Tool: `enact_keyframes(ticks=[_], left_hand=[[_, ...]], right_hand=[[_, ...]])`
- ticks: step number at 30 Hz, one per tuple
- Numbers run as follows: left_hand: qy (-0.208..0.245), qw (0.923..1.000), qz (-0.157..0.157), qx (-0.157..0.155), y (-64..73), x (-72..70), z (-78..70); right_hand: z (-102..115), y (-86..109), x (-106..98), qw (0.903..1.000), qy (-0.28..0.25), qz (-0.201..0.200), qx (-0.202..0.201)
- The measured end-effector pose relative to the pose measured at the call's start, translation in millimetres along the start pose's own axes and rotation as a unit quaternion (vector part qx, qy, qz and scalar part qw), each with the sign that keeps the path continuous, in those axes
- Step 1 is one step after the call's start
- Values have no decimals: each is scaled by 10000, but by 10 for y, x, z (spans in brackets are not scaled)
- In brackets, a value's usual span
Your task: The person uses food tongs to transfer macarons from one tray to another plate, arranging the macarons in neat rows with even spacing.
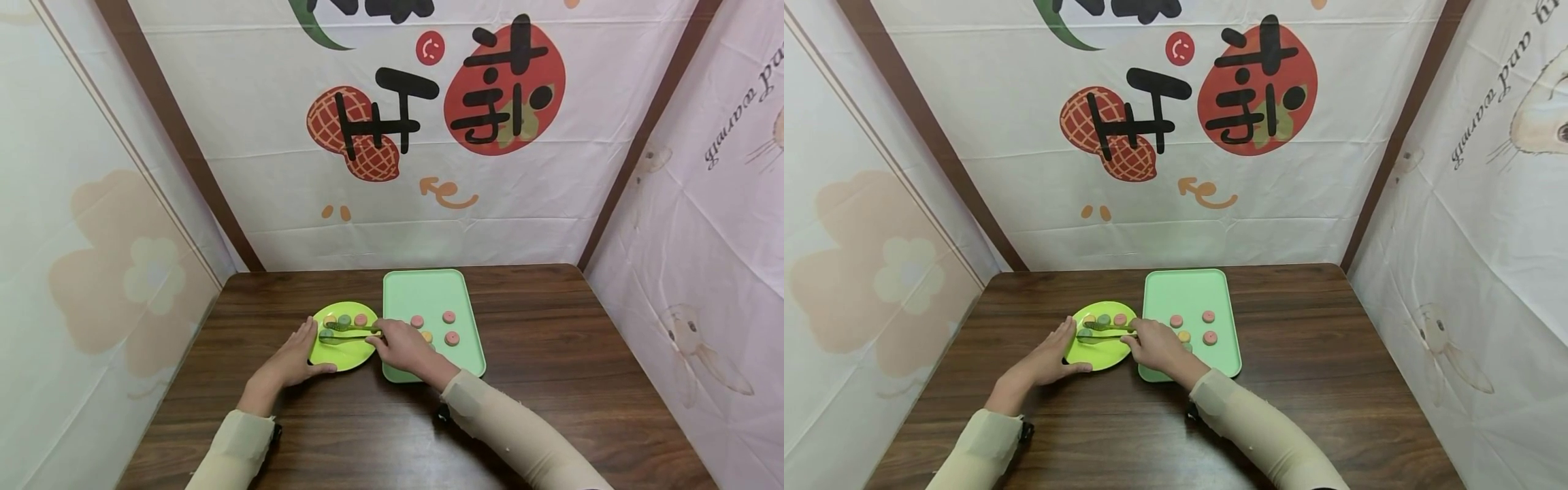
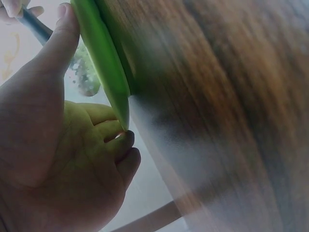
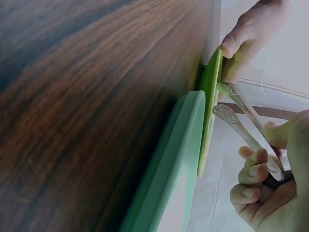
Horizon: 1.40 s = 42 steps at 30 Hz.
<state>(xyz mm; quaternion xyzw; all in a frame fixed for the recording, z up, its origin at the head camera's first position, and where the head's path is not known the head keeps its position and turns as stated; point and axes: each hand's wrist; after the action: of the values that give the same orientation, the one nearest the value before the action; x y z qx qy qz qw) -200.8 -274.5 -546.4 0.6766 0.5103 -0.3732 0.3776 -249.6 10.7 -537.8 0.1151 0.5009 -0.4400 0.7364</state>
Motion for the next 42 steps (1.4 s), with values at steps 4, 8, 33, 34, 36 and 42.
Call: enact_keyframes(ticks=[4, 8, 33, 34, 36, 42], left_hand=[[14, 10000, 22, -14, -7, -1, 13], [9, 10000, 38, -32, -13, -10, 25], [-10, 10000, 84, -37, -18, -13, 49], [-3, 10000, 80, -44, -18, -12, 51], [11, 10000, 70, -51, -13, -9, 46], [33, 10000, 58, -49, -13, -6, 20]], right_hand=[[12, 2, -16, 10000, -79, -19, 56], [19, 10, -45, 9999, -99, -73, 94], [-183, 231, -460, 9962, -457, -739, 89], [-194, 247, -473, 9959, -491, -754, 97], [-217, 279, -498, 9956, -512, -782, 118], [-317, 381, -601, 9955, -334, -886, 66]])
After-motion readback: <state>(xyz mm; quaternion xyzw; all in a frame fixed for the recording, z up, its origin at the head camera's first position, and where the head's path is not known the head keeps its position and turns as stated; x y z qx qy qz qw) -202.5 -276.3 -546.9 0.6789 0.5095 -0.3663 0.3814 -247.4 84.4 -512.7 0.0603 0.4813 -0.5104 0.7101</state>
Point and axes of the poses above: each hand's wrist, its own y-axis away from the middle knuckle, its own x-axis out of the palm, z = x × y, and after that the axes turned 5 degrees about -z, right-handed
